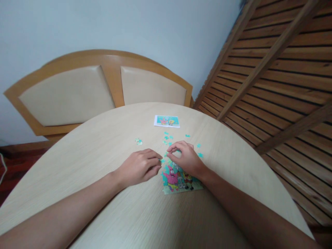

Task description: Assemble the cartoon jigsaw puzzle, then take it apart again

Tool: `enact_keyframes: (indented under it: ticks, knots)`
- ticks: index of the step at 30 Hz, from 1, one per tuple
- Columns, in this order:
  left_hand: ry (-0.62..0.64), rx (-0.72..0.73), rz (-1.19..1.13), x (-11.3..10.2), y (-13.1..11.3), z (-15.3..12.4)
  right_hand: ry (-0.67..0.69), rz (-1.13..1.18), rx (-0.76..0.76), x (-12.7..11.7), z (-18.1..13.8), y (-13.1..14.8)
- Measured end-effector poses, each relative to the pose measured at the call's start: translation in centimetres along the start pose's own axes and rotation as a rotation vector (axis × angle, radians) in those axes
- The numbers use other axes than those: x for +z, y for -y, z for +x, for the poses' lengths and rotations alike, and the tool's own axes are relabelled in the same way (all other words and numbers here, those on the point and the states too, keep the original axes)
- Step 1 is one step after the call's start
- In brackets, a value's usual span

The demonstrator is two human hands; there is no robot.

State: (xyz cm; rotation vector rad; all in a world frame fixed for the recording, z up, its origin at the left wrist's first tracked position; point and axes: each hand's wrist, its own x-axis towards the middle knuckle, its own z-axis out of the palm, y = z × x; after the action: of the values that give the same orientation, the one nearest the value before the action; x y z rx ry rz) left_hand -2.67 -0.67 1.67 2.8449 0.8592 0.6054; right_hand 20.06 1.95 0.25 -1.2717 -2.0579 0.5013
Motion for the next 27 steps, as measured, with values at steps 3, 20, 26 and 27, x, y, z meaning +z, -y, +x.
enact_keyframes:
  ticks: [3,20,26,27]
  knots:
    - [-0.005,0.003,-0.003,0.04,0.04,-0.07,0.005,0.054,-0.079,-0.16,-0.11,0.15]
    - [-0.005,0.013,0.008,0.03,0.14,-0.18,0.132,0.08,-0.157,-0.38,-0.56,-0.34]
    - [0.006,0.018,0.017,-0.08,-0.01,-0.1,0.142,0.07,-0.165,-0.54,-0.52,-0.25]
    - [0.007,0.018,0.015,-0.06,0.0,-0.11,0.142,0.073,-0.169,-0.56,-0.5,-0.24]
